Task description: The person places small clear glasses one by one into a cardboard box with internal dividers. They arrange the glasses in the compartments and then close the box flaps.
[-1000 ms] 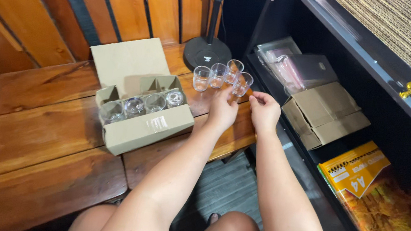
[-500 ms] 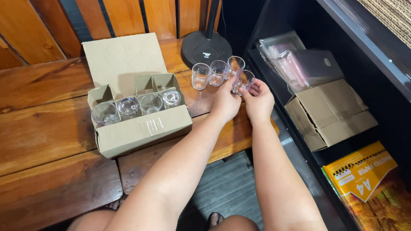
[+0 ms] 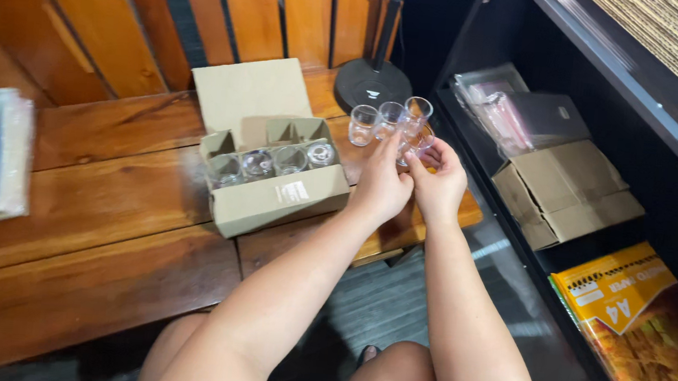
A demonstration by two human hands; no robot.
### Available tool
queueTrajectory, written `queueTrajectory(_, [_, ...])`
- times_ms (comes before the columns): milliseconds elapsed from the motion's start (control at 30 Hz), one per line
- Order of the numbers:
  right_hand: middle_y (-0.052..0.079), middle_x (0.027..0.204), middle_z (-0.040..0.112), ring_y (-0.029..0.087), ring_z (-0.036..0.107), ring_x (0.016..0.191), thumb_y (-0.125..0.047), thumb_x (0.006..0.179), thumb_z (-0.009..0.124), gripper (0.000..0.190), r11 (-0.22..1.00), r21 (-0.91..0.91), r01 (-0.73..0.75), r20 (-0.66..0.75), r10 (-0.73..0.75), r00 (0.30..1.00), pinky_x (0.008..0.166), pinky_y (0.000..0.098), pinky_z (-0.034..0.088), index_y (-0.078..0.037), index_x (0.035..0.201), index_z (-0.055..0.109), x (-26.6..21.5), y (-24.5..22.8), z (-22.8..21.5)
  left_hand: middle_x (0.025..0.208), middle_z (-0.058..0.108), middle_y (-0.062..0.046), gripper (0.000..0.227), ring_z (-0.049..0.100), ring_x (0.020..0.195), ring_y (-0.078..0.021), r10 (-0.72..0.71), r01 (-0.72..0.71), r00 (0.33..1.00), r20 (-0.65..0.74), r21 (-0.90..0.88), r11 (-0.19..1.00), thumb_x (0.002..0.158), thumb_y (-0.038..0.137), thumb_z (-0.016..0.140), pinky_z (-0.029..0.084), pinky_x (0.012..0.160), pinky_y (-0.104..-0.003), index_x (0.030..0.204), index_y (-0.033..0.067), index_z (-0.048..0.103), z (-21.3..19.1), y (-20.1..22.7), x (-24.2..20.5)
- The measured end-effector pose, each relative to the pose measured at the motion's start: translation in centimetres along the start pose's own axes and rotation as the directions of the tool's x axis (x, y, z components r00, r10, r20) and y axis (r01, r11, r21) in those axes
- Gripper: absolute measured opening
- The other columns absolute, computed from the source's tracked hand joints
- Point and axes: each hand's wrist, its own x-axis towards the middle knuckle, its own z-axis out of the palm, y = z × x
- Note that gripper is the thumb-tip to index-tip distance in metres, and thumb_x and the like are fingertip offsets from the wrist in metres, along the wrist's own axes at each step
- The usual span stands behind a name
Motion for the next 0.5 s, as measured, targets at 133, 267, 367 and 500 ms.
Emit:
queueTrajectory(133, [0.018, 0.108, 0.068, 0.019, 0.068, 0.097, -0.003, 0.081, 0.090, 0.056, 0.995, 0.061, 0.074, 0.052, -0.078, 0.996, 0.091, 0.0358, 0.059, 0.003, 0.131, 0.064, -0.9, -2.4, 3.7, 0.143, 0.056, -0.027, 0.076, 0.054, 0.138, -0.0435, 0.126, -0.118, 0.989, -0.077, 0.099, 0.988, 0.072, -0.003, 0.062, 0.043, 0.118, -0.049, 0.146, -0.0053, 0.049, -4.6, -0.5, -0.2])
queueTrajectory(267, [0.017, 0.107, 0.067, 0.022, 0.072, 0.096, -0.003, 0.082, 0.090, 0.066, 0.994, 0.075, 0.080, 0.091, -0.087, 0.992, 0.084, 0.0321, 0.063, -0.005, 0.140, 0.060, -1.4, -2.7, 7.5, 0.140, 0.059, -0.024, 0.073, 0.058, 0.134, -0.0412, 0.176, -0.156, 0.978, -0.113, 0.169, 0.973, 0.075, 0.003, 0.065, 0.045, 0.115, -0.047, 0.147, -0.0010, 0.052, -8.6, -2.3, 0.2])
queueTrajectory(367, [0.019, 0.109, 0.068, 0.023, 0.073, 0.096, -0.001, 0.082, 0.089, 0.072, 0.992, 0.109, 0.068, 0.109, -0.080, 0.991, 0.083, 0.0306, 0.064, -0.008, 0.146, 0.056, -1.8, -4.0, 10.1, 0.140, 0.060, -0.021, 0.073, 0.058, 0.135, -0.0369, 0.203, -0.175, 0.971, -0.128, 0.199, 0.964, 0.075, 0.006, 0.070, 0.046, 0.115, -0.043, 0.146, 0.0018, 0.055, -11.0, -4.2, 1.2])
queueTrajectory(500, [0.020, 0.111, 0.069, 0.024, 0.074, 0.099, -0.002, 0.082, 0.087, 0.071, 0.994, 0.111, 0.004, 0.127, -0.018, 0.992, 0.083, 0.0288, 0.065, -0.008, 0.145, 0.056, -3.0, -6.8, 12.5, 0.146, 0.058, -0.016, 0.073, 0.055, 0.139, -0.0302, 0.117, -0.094, 0.988, -0.099, 0.211, 0.973, 0.078, 0.013, 0.069, 0.044, 0.118, -0.041, 0.149, 0.0081, 0.054, -13.7, -5.8, 1.9])
